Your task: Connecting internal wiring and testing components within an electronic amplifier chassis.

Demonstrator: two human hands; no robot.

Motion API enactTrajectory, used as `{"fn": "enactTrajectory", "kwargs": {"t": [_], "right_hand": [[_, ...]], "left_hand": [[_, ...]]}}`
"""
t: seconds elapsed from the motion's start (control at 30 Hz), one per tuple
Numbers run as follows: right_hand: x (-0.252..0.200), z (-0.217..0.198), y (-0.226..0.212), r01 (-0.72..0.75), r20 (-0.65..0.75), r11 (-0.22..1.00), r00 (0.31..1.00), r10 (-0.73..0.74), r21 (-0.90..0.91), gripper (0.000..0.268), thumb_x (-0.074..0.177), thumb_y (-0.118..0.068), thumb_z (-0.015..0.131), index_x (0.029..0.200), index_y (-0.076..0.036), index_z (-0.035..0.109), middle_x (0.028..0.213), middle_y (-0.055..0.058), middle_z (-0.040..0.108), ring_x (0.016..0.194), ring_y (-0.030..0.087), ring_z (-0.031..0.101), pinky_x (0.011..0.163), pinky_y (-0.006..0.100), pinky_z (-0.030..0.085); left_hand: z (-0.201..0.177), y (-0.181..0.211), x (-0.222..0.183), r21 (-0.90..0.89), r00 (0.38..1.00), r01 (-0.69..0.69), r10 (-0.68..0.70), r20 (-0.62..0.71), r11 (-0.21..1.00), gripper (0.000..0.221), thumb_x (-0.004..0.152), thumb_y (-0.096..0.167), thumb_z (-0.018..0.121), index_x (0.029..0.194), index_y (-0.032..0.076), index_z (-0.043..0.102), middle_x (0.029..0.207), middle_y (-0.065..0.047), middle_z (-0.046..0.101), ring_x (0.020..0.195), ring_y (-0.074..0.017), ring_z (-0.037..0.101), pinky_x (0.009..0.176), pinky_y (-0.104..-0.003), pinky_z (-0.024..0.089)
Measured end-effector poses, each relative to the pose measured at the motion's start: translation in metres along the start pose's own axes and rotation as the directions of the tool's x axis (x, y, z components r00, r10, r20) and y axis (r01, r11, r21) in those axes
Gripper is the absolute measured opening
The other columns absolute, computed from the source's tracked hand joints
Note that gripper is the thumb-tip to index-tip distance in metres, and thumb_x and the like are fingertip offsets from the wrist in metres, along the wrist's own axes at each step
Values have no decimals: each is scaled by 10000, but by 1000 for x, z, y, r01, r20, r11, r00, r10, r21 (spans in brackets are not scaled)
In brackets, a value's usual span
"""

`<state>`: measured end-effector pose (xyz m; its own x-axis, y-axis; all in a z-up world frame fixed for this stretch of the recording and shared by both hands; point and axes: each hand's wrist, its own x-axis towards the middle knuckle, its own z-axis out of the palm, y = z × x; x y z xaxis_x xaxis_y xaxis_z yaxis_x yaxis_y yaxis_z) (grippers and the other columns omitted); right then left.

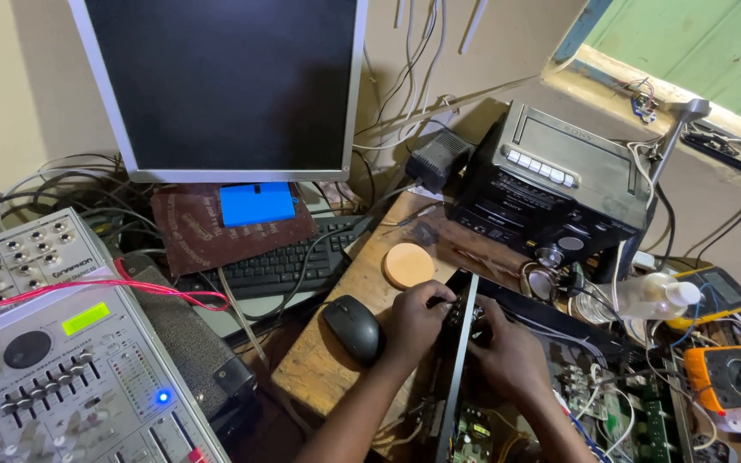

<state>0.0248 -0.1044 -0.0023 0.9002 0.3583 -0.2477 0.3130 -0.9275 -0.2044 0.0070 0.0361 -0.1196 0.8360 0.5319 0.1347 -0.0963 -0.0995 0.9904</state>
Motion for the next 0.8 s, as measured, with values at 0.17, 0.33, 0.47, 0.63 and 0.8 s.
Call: {"fn": "enactTrajectory", "kwargs": {"t": [0.17,0.33,0.47,0.63,0.8], "right_hand": [[3,2,-1,-8,-11,1000,1000,8,-3,670,883,-483,696,1520,-471,488,1163,77,845,1086,409,776,871,495,550],[5,4,-4,-34,-4,999,999,34,22,663,885,-467,711,1512,-474,495,1220,-7,859,1093,358,804,854,469,557],[7,4,-6,-24,-26,1000,999,24,14,656,858,-448,715,1487,-451,531,1178,9,866,1092,356,797,835,466,554],[8,5,-7,-6,-25,999,1000,8,45,692,861,-419,738,1518,-425,523,1236,-35,865,1108,301,820,861,456,576],[10,6,-4,-22,-41,999,999,24,46,724,828,-467,749,1517,-450,528,1234,-22,861,1138,340,795,878,448,559]], "left_hand": [[3,-3,0,-15,998,53,-54,-26,998,184,894,67,719,1021,170,801,1049,15,837,1027,-170,778,924,-335,593],[-4,5,0,-97,978,209,-208,18,973,135,921,135,760,1030,198,809,1053,19,841,1013,-153,779,908,-324,591],[-5,6,1,53,958,282,-284,29,958,114,936,269,770,1033,289,826,1032,60,851,962,-130,787,856,-311,581],[1,-2,4,-162,953,304,-297,64,939,149,954,119,750,1058,186,832,1103,-6,840,1051,-147,779,936,-307,608],[-5,9,1,95,946,318,-322,30,943,108,939,271,737,1033,310,774,1025,60,831,975,-151,769,844,-343,550]]}}
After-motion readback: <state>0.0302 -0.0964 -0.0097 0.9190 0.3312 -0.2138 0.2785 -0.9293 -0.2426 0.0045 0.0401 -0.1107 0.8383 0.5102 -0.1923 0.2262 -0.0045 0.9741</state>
